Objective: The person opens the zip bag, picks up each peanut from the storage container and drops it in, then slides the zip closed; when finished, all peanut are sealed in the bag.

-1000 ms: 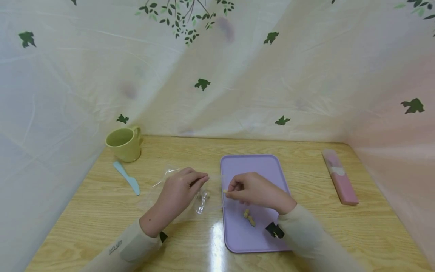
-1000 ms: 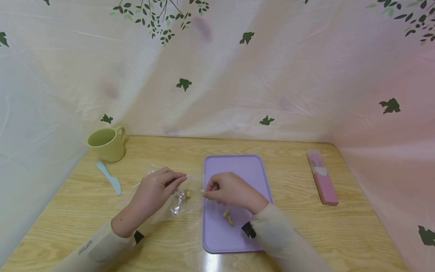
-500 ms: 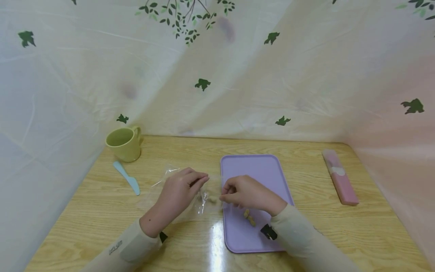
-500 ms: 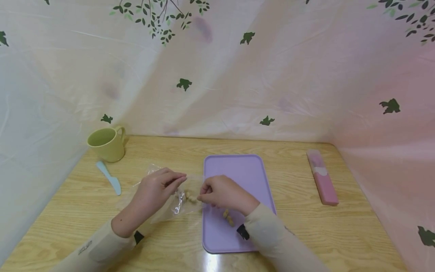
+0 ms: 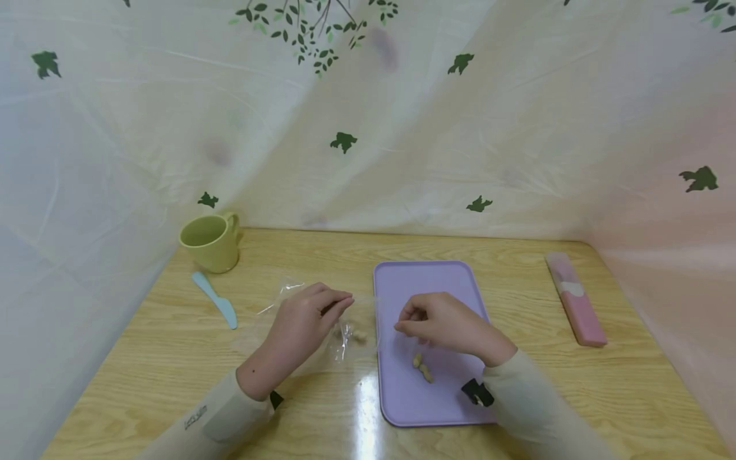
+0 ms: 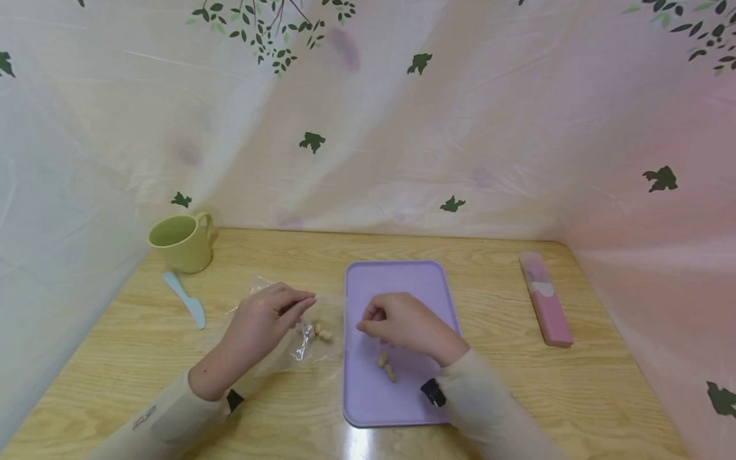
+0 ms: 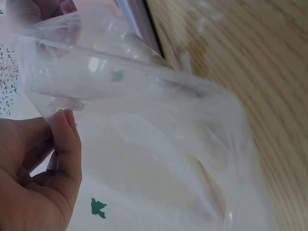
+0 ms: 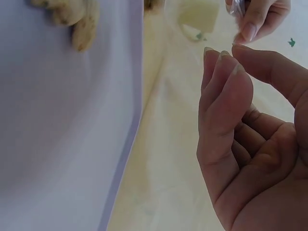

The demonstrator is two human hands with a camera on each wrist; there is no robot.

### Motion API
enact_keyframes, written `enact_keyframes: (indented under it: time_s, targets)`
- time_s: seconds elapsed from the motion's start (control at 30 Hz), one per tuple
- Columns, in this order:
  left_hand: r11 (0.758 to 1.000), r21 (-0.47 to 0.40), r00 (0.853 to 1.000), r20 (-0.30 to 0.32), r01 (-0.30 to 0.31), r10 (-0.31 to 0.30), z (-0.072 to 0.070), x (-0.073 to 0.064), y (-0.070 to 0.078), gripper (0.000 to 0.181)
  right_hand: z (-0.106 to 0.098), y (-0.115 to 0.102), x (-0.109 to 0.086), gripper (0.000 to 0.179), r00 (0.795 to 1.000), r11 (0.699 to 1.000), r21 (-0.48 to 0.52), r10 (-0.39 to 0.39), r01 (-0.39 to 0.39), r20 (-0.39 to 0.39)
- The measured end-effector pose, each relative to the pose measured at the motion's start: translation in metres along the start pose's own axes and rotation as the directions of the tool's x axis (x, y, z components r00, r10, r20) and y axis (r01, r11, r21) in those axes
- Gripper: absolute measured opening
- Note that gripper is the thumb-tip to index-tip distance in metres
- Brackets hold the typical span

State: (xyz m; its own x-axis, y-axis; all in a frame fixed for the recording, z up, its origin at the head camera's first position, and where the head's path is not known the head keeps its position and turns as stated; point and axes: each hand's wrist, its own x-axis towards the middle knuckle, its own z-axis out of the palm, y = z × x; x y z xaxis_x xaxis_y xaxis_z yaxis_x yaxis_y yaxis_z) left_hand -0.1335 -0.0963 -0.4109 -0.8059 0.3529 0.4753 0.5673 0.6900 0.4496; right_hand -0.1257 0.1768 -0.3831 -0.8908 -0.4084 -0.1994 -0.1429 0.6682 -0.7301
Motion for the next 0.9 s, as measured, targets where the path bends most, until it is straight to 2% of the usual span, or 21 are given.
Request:
enact_keyframes:
  time_s: [0.23,0.57,0.9]
  targets:
    - [1.000,-0.003,1.000,-0.001,0.004,-0.004,0.000,0.000,0.000,0.011,-0.006,0.018,-0.008,0.016,0.999,0.999,-0.036,0.038,-0.038,0.005]
    - [1.000,-0.004,1.000,0.007,0.007,-0.007,0.001,0.002,0.000,0.012,0.002,0.040,-0.010,0.015,0.997,0.991,-0.122,0.056,-0.049,0.052]
    - [1.000,-0.010,1.000,0.021,0.016,-0.015,0.002,0.002,0.001,0.011,0.014,0.047,-0.004,0.033,0.996,0.980,-0.191,0.062,-0.048,0.068]
